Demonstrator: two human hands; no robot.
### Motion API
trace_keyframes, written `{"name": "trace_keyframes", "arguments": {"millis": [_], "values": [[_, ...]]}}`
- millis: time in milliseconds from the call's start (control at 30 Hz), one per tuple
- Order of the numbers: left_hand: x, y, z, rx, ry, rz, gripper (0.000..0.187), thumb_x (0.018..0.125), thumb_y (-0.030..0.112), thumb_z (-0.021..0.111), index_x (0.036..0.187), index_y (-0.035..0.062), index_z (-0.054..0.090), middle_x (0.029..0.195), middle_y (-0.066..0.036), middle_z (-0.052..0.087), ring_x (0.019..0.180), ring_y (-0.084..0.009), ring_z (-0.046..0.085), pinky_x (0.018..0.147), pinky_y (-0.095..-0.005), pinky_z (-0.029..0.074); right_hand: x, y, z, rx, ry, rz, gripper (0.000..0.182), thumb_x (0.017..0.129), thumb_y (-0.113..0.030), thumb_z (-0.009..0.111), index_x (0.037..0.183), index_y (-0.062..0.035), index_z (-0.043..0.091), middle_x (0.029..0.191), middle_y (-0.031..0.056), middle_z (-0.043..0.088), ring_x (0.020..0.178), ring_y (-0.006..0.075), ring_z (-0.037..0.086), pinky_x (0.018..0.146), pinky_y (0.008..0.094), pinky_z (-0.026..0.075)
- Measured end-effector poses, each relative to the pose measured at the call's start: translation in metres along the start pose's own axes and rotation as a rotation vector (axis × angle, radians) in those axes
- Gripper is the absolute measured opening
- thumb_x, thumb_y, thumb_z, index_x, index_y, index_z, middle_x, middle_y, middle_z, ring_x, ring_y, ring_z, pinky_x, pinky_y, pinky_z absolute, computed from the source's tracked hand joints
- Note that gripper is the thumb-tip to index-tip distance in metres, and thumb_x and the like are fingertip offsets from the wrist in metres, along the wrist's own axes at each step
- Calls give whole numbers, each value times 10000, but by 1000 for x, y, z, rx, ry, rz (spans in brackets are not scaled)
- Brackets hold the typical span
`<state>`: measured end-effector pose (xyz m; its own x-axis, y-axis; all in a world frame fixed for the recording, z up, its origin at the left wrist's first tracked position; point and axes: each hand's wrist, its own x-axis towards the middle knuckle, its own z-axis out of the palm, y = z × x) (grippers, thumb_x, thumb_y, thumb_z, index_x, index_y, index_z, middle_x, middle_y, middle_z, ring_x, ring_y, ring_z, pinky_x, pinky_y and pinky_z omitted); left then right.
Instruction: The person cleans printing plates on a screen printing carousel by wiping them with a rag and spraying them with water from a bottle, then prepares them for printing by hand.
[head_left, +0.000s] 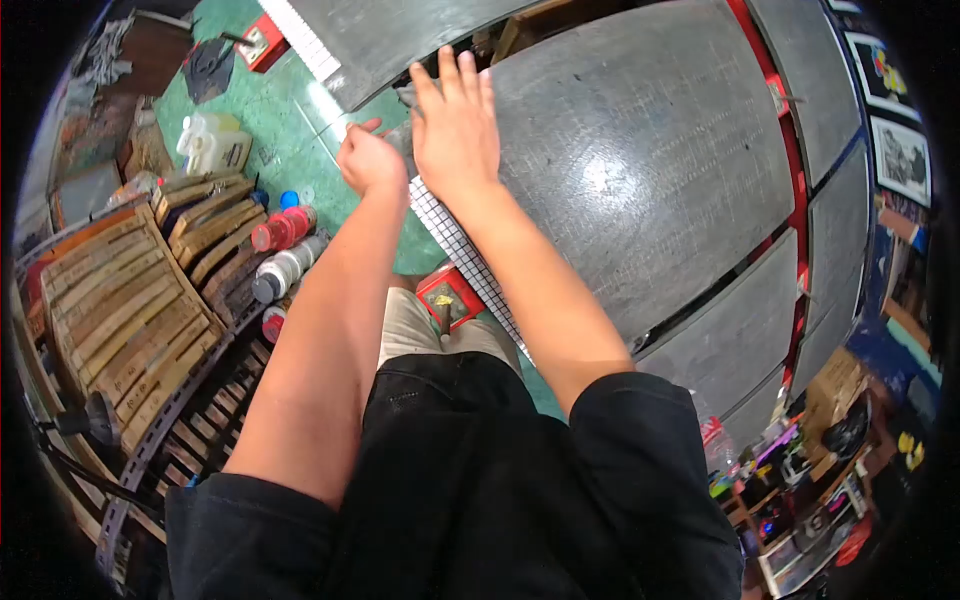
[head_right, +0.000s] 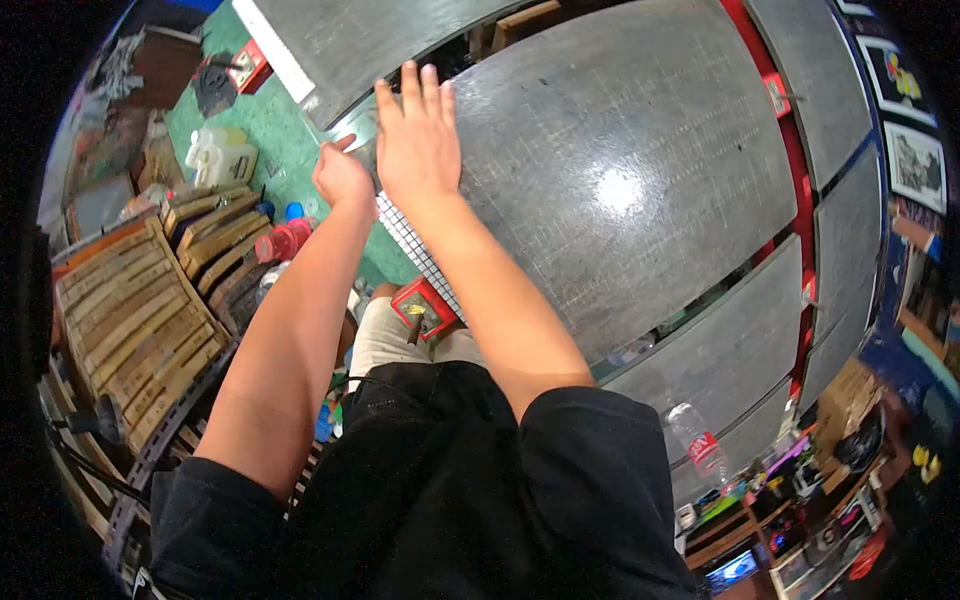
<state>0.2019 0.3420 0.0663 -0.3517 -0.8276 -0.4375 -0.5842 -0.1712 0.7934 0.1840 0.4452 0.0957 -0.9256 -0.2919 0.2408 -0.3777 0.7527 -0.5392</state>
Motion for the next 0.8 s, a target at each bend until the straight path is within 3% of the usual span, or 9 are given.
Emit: {"name": "trace_keyframes", "arguments": {"millis": [133,233,267,333,367,533,667,767,800], "values": [[-2,3,0,83,64,8,506,992,372,429,949,67,831,1060,-175,773,1020,-336,692,947,-447,504,-93,4,-39,7,-108,62,607,917,-151,656,1513,-127,545,1630,205,421,1525,409,360,1277,547,230],[6,-4,5,25,59,8,492,975,355,435,928,74,837,1138,-187,758,1071,-357,673,972,-463,492,-221,7,-106,-76,-221,288,733,814,-48,707,1520,-173,550,1648,190,410,1538,410,350,1244,607,254],[4,1,2,63,24,-18,518,1027,351,420,1015,47,840,1260,-180,709,1085,-315,647,1005,-428,493,-267,12,-123,-139,-219,349,727,824,-41,703,1523,-163,544,1655,202,394,1542,421,337,1247,604,246],[9,-4,1,67,2,-20,523,1029,349,410,1026,50,839,1258,-180,709,1087,-314,649,1005,-428,500,-330,21,-150,-224,-178,508,705,858,-32,688,1535,-137,522,1669,227,357,1552,440,310,1255,602,223],[10,-3,3,59,-9,-14,529,1030,348,400,1037,53,839,1255,-180,710,1088,-314,650,1004,-428,508,-339,22,-159,-244,-135,604,690,882,-31,677,1545,-122,507,1676,240,336,1558,448,295,1259,604,207],[10,0,6,71,29,-47,558,1005,364,369,936,98,855,1242,-190,731,1107,-353,665,1027,-453,494,-318,51,-150,-290,6,621,600,973,-73,625,1555,-77,475,1689,262,290,1564,465,262,1272,590,179],[5,4,4,6,-13,-110,547,1003,357,369,950,116,856,1282,-186,712,1108,-359,669,1016,-474,510,-226,155,-168,-342,301,654,528,1051,-134,521,1572,-74,459,1684,267,298,1569,461,254,1280,591,156],[4,10,7,75,-3,-102,533,1000,346,369,958,136,857,1301,-183,703,1117,-367,672,1005,-490,527,-238,121,-152,-343,280,577,577,1026,-107,542,1593,-92,442,1676,264,321,1564,463,265,1277,593,163],[1,14,6,92,4,-117,532,997,341,365,961,142,857,1295,-190,706,1124,-372,671,1001,-493,532,-254,89,-144,-299,164,563,600,1000,-89,556,1591,-107,454,1673,261,330,1561,460,276,1273,594,179]]}}
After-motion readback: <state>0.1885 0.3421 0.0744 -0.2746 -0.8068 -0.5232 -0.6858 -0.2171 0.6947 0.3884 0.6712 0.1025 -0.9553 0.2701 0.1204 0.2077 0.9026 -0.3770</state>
